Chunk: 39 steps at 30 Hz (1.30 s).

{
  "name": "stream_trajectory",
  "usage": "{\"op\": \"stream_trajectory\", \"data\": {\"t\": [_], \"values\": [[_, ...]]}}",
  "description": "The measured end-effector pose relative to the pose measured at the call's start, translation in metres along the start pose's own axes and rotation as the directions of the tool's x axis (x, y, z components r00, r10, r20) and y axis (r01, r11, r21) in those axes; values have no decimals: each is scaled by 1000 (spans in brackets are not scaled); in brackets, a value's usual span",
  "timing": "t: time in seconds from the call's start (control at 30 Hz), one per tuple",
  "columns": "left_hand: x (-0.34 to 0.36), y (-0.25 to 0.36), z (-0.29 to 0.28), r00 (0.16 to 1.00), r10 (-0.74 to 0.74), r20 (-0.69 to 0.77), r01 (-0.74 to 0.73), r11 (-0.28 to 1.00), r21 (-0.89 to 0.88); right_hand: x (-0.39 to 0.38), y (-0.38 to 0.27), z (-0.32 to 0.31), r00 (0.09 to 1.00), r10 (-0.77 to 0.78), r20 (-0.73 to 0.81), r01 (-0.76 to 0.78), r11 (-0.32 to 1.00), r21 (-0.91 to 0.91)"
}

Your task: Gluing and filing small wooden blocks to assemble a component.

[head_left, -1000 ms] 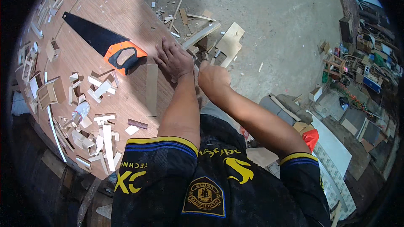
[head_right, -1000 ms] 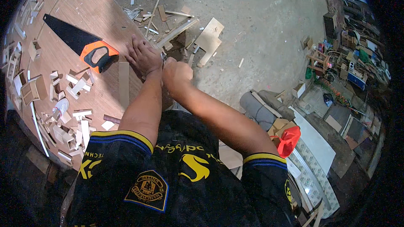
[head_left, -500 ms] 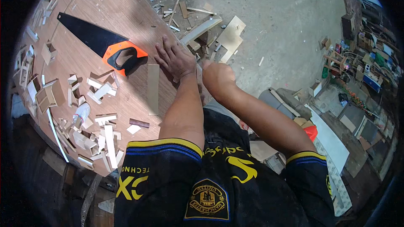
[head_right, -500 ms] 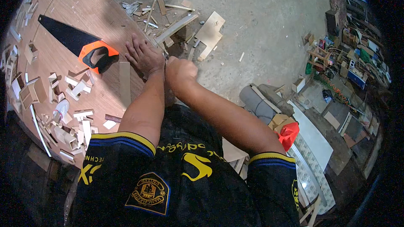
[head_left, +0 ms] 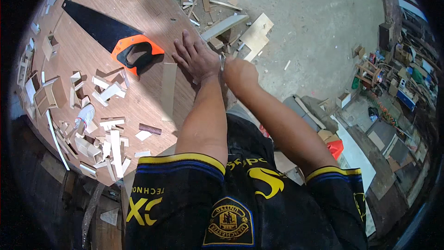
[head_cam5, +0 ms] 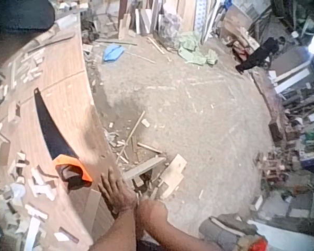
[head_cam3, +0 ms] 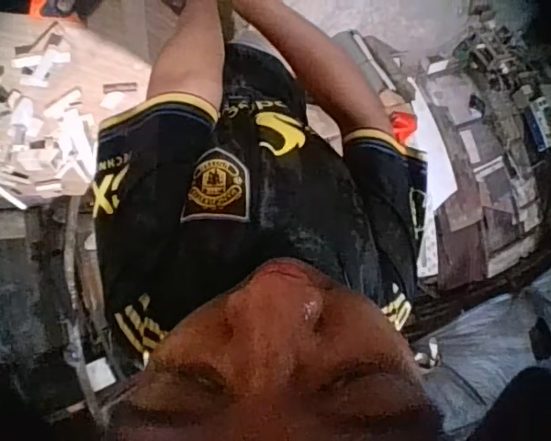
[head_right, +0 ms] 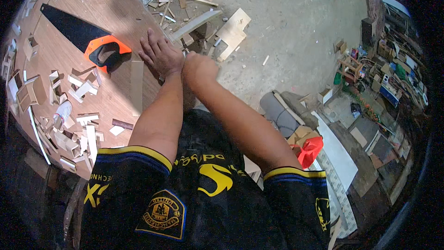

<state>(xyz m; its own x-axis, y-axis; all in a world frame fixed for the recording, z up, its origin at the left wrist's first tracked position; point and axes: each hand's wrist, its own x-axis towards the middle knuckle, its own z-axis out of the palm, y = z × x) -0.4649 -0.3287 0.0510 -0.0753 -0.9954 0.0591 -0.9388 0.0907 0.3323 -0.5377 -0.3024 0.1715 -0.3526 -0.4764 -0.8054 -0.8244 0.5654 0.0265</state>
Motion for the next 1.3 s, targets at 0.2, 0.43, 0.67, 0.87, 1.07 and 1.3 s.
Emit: {"op": "stream_trajectory", "data": {"t": [0.2, 0.43, 0.67, 0.87, 1.07, 1.3], "values": [[-15, -19, -3, 999, -53, 12, 52, 998, 43, -20, -4, -20, 991, -49, 126, 58, 996, -66], [-16, -6, 2, 999, -23, 40, 22, 1000, 18, 6, 10, -7, 994, -96, 57, 99, 993, -63], [-6, -1, 0, 999, -21, 31, 20, 999, 28, 6, 11, -5, 995, -101, -11, 100, 993, -63], [-9, -13, 2, 999, -37, -10, 37, 999, 7, -13, 2, -18, 985, -134, 106, 141, 988, -65], [-8, 1, -1, 999, -26, 20, 26, 999, -19, 1, 13, 2, 994, -103, -38, 104, 995, 12], [-14, -17, -3, 999, -40, 3, 40, 999, 37, -14, 7, -25, 973, -121, 195, 145, 982, -117]]}}
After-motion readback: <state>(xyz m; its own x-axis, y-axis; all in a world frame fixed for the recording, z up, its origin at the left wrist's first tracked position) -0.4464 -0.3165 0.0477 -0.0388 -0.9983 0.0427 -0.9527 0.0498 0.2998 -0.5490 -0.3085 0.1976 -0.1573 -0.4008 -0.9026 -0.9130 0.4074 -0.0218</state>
